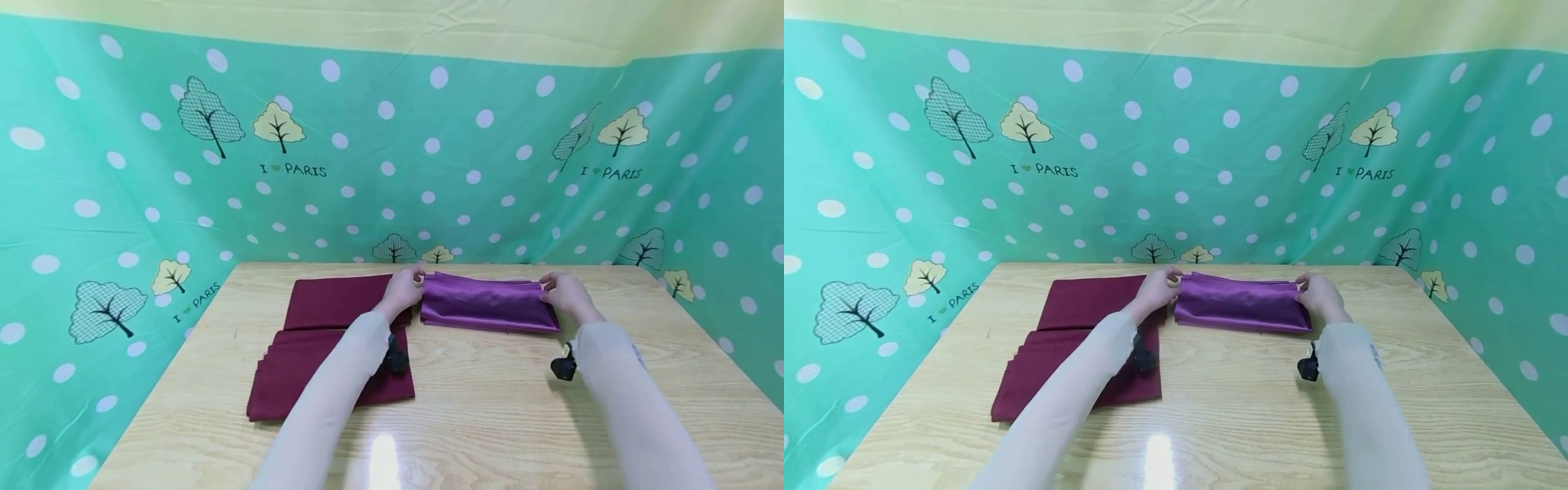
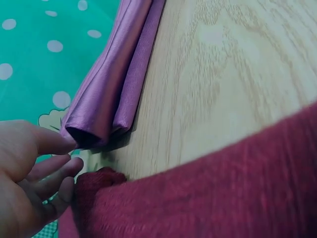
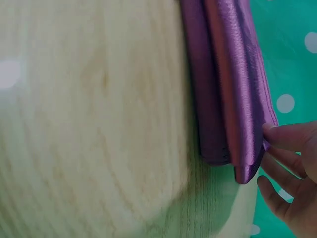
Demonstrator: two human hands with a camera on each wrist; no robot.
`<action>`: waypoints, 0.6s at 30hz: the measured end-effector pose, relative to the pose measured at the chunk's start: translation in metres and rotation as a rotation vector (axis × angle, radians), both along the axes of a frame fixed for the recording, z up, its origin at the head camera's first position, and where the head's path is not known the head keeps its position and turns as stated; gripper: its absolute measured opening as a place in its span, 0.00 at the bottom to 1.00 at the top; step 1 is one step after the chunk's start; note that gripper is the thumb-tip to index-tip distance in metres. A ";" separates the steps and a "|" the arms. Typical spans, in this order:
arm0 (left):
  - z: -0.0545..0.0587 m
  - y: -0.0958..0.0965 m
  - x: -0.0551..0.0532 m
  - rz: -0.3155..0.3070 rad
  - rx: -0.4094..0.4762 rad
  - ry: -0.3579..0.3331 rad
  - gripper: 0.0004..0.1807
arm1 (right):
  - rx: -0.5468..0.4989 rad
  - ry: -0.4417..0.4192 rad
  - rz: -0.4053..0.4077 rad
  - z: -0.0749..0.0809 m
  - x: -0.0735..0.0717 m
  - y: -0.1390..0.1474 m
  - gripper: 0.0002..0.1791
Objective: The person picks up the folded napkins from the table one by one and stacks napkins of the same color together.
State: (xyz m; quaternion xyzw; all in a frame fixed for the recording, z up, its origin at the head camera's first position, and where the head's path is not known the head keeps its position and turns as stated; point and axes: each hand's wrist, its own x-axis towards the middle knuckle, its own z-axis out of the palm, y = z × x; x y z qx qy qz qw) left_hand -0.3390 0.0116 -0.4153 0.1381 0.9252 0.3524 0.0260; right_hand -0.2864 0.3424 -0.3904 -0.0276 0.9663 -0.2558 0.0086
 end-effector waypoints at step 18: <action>0.010 -0.018 0.015 -0.033 0.008 -0.018 0.16 | 0.036 0.023 -0.005 0.010 0.013 -0.007 0.22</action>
